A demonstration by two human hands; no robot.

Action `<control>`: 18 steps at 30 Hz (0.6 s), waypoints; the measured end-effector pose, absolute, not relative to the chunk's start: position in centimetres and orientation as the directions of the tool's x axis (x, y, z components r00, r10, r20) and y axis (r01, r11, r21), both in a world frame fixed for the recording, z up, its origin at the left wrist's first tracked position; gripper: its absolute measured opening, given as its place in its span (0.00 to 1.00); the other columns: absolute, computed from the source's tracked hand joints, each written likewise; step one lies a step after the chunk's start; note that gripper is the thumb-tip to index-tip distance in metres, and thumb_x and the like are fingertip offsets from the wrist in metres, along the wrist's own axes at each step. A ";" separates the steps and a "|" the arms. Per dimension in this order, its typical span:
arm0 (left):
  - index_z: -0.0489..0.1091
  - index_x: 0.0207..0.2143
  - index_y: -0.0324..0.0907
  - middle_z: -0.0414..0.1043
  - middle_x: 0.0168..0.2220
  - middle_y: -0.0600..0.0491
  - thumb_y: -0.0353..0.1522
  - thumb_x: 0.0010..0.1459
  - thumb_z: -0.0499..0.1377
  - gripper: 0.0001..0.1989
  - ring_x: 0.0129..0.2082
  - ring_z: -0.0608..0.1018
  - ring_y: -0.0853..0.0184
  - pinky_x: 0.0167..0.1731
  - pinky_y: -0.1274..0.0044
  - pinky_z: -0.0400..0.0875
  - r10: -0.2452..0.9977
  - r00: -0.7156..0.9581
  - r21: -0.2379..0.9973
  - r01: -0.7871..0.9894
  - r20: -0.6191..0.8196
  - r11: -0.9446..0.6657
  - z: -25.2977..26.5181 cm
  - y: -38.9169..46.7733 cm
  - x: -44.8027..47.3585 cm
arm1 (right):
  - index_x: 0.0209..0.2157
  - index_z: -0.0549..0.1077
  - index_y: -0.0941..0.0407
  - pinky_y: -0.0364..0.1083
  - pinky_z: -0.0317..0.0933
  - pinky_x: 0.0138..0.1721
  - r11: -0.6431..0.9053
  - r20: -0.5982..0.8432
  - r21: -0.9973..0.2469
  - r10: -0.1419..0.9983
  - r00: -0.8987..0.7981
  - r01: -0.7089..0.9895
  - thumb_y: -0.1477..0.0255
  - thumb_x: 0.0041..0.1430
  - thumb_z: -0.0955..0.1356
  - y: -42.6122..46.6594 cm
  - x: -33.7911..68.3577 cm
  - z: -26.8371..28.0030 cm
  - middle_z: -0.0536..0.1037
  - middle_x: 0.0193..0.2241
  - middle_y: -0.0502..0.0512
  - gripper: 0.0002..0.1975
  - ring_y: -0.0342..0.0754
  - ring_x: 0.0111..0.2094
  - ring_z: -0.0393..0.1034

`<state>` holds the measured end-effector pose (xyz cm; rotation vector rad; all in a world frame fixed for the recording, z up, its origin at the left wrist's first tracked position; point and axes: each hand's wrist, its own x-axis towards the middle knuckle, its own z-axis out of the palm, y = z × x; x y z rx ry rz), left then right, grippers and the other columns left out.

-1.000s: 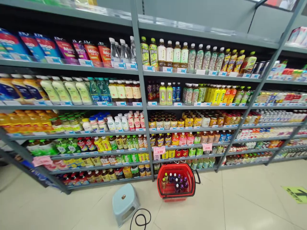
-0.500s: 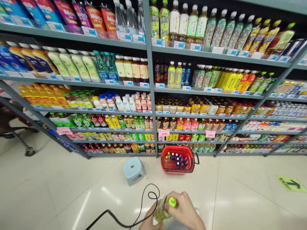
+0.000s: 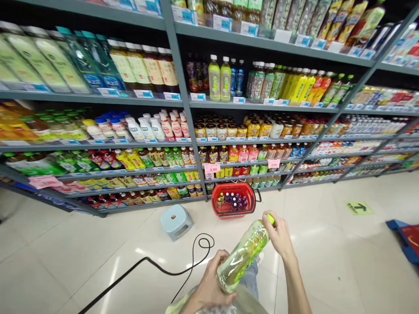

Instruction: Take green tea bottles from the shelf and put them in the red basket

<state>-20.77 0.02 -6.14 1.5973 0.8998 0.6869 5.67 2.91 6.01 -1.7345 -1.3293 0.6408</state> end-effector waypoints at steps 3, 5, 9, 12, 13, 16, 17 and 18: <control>0.63 0.58 0.43 0.74 0.50 0.46 0.41 0.32 0.72 0.48 0.49 0.77 0.52 0.53 0.65 0.72 0.813 0.575 0.980 0.091 0.094 -0.177 -4.8 0.6 -21.2 | 0.29 0.70 0.55 0.45 0.54 0.31 -0.043 0.149 -0.859 0.932 0.330 0.509 0.49 0.67 0.62 2.7 5.7 7.4 0.68 0.24 0.50 0.25 0.45 0.27 0.60; 0.61 0.64 0.43 0.73 0.55 0.42 0.44 0.33 0.73 0.53 0.52 0.78 0.50 0.55 0.64 0.72 0.794 0.588 0.968 0.072 0.156 -0.243 -4.0 0.9 -21.5 | 0.28 0.69 0.55 0.45 0.54 0.32 -0.004 0.187 -0.877 0.918 0.349 0.481 0.50 0.68 0.61 2.8 5.3 8.0 0.68 0.24 0.50 0.25 0.46 0.27 0.61; 0.64 0.65 0.44 0.75 0.57 0.42 0.51 0.32 0.74 0.57 0.50 0.80 0.49 0.54 0.62 0.74 0.766 0.629 0.947 0.145 0.135 -0.286 -2.8 1.0 -22.0 | 0.27 0.69 0.56 0.46 0.53 0.32 0.028 0.204 -0.908 0.902 0.381 0.418 0.52 0.67 0.61 3.1 4.8 8.4 0.69 0.24 0.50 0.23 0.45 0.27 0.61; 0.63 0.67 0.46 0.74 0.60 0.43 0.54 0.26 0.76 0.64 0.53 0.79 0.47 0.57 0.61 0.73 0.742 0.670 0.951 0.204 0.036 -0.231 -2.7 0.8 -22.2 | 0.26 0.68 0.56 0.45 0.52 0.31 0.014 0.181 -0.912 0.911 0.370 0.411 0.53 0.67 0.62 2.9 4.6 8.8 0.67 0.24 0.49 0.23 0.45 0.27 0.60; 0.62 0.68 0.46 0.75 0.59 0.43 0.54 0.25 0.76 0.66 0.53 0.79 0.47 0.57 0.61 0.73 0.732 0.681 0.956 0.208 0.011 -0.208 -2.8 0.7 -22.1 | 0.26 0.68 0.56 0.45 0.52 0.31 0.007 0.171 -0.909 0.918 0.357 0.417 0.53 0.67 0.62 2.9 4.5 8.9 0.67 0.23 0.49 0.23 0.44 0.27 0.59; 0.59 0.69 0.46 0.75 0.58 0.43 0.57 0.25 0.76 0.68 0.53 0.79 0.48 0.57 0.61 0.72 0.712 0.703 0.973 0.169 -0.006 -0.159 -2.9 0.5 -22.0 | 0.26 0.68 0.56 0.45 0.50 0.30 -0.002 0.146 -0.899 0.941 0.305 0.437 0.54 0.66 0.64 2.8 4.5 9.4 0.65 0.22 0.48 0.22 0.43 0.26 0.57; 0.59 0.69 0.45 0.75 0.57 0.42 0.58 0.26 0.75 0.68 0.53 0.79 0.48 0.57 0.60 0.72 0.710 0.704 0.977 0.146 0.006 -0.153 -3.0 0.4 -21.9 | 0.25 0.68 0.56 0.45 0.50 0.30 0.002 0.143 -0.900 0.946 0.291 0.435 0.54 0.65 0.65 2.8 4.5 9.4 0.64 0.21 0.47 0.22 0.43 0.25 0.56; 0.60 0.69 0.44 0.75 0.57 0.41 0.60 0.27 0.73 0.68 0.52 0.79 0.48 0.56 0.60 0.72 0.711 0.703 0.980 0.127 0.021 -0.155 -3.0 0.3 -21.8 | 0.25 0.67 0.56 0.45 0.49 0.29 0.010 0.142 -0.905 0.950 0.279 0.425 0.54 0.65 0.65 2.8 4.5 9.5 0.64 0.21 0.47 0.22 0.43 0.25 0.55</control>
